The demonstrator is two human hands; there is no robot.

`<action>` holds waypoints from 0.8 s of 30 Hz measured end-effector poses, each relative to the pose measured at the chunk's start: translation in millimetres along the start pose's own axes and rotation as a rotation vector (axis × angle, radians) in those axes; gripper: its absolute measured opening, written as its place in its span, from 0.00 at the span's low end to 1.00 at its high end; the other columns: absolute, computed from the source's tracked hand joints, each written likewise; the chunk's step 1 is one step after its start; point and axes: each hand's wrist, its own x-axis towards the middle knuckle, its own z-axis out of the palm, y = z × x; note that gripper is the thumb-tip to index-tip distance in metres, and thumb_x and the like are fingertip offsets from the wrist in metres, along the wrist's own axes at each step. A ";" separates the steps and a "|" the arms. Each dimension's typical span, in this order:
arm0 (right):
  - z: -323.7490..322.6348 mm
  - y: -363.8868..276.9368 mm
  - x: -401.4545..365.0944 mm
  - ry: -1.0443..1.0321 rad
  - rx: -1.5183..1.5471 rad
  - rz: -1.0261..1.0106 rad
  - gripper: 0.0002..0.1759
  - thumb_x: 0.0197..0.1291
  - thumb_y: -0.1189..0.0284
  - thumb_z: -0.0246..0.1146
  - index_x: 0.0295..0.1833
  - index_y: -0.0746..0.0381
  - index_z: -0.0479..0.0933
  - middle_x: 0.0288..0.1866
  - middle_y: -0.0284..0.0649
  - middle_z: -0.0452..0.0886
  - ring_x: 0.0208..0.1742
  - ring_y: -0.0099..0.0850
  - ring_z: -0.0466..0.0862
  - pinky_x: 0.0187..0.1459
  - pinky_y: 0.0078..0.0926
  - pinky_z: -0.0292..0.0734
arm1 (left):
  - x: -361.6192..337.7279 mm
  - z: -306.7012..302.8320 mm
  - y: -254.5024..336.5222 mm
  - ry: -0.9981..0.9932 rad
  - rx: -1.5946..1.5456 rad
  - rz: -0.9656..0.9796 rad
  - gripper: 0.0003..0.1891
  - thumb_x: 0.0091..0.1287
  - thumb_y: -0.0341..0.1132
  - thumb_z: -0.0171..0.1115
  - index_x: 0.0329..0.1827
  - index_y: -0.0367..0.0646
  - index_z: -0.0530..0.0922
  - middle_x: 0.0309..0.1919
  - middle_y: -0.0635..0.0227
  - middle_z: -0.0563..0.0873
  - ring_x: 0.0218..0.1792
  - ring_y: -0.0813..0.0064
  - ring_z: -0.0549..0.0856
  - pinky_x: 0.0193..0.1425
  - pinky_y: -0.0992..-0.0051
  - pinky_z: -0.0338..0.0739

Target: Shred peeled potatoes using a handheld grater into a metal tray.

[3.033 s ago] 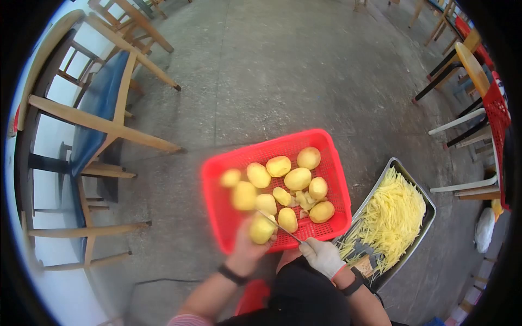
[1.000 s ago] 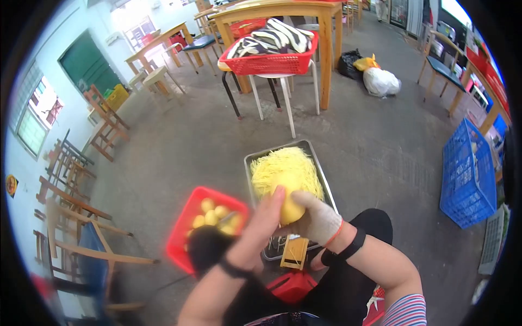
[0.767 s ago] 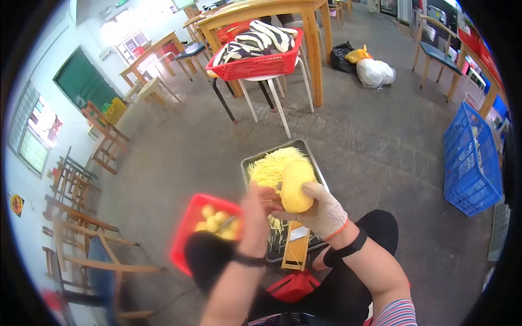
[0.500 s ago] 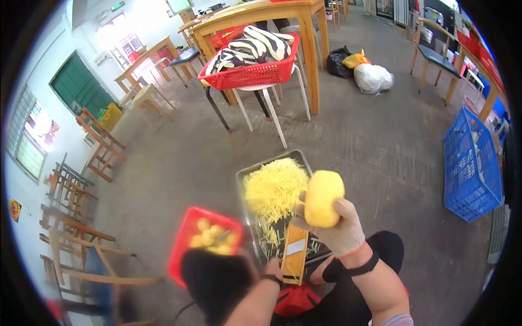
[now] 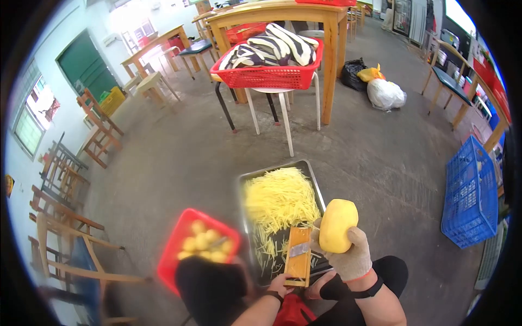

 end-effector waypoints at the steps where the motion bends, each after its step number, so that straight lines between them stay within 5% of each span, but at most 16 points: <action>1: -0.4 1.3 0.7 -0.009 -0.009 0.006 0.36 0.48 0.53 0.65 0.58 0.67 0.70 0.52 0.47 0.76 0.51 0.42 0.79 0.52 0.41 0.77 | -9.2 12.2 3.8 -0.099 -0.001 0.009 0.16 0.62 0.30 0.55 0.54 0.42 0.72 0.49 0.58 0.80 0.48 0.58 0.82 0.49 0.55 0.79; 6: 2.8 9.2 0.5 0.044 -0.024 -0.021 0.34 0.52 0.54 0.63 0.60 0.63 0.69 0.52 0.45 0.77 0.50 0.42 0.79 0.55 0.40 0.74 | -139.4 65.8 32.6 -0.230 -0.082 0.204 0.19 0.59 0.25 0.50 0.55 0.33 0.68 0.50 0.52 0.78 0.53 0.53 0.80 0.57 0.52 0.77; 15: -13.7 42.7 0.1 0.010 -0.012 0.413 0.29 0.57 0.56 0.59 0.60 0.63 0.69 0.52 0.48 0.78 0.48 0.48 0.80 0.44 0.44 0.80 | -135.3 29.8 6.8 -0.155 -0.351 0.119 0.22 0.55 0.19 0.48 0.55 0.31 0.67 0.54 0.49 0.73 0.56 0.45 0.76 0.62 0.49 0.73; 17: -4.4 49.7 -4.2 -0.015 0.048 0.440 0.30 0.57 0.56 0.59 0.60 0.63 0.69 0.53 0.48 0.78 0.49 0.49 0.80 0.44 0.44 0.80 | -119.9 23.3 -2.8 -0.376 -0.386 0.194 0.23 0.55 0.19 0.47 0.57 0.33 0.66 0.55 0.48 0.73 0.57 0.44 0.75 0.62 0.47 0.72; 18: 0.7 51.7 -6.7 -0.036 0.129 0.474 0.30 0.57 0.55 0.59 0.61 0.62 0.69 0.54 0.49 0.78 0.50 0.50 0.80 0.44 0.44 0.80 | -107.3 19.0 -8.0 -0.399 -0.395 0.192 0.23 0.55 0.19 0.47 0.57 0.33 0.66 0.55 0.48 0.73 0.57 0.44 0.75 0.62 0.47 0.72; 20: -7.3 51.9 -1.8 -0.073 0.127 0.494 0.32 0.57 0.55 0.61 0.62 0.62 0.68 0.57 0.49 0.76 0.53 0.52 0.78 0.44 0.46 0.79 | -78.7 18.4 -16.3 -0.344 -0.121 0.484 0.24 0.55 0.18 0.47 0.58 0.35 0.66 0.55 0.49 0.73 0.57 0.44 0.75 0.61 0.44 0.72; 22: -7.9 67.1 -6.3 -0.127 0.158 0.453 0.33 0.57 0.56 0.60 0.63 0.63 0.67 0.59 0.50 0.75 0.55 0.55 0.76 0.48 0.50 0.79 | -82.4 18.0 -19.0 -0.334 -0.180 0.505 0.25 0.55 0.18 0.47 0.60 0.38 0.65 0.56 0.49 0.72 0.58 0.45 0.75 0.59 0.42 0.73; 24: 5.8 71.5 -10.0 -0.078 0.013 0.394 0.34 0.57 0.56 0.60 0.65 0.64 0.65 0.60 0.50 0.74 0.58 0.56 0.75 0.52 0.54 0.77 | -107.4 25.7 -12.5 -0.240 -0.622 0.291 0.24 0.55 0.21 0.50 0.58 0.39 0.68 0.54 0.50 0.74 0.54 0.47 0.78 0.54 0.43 0.76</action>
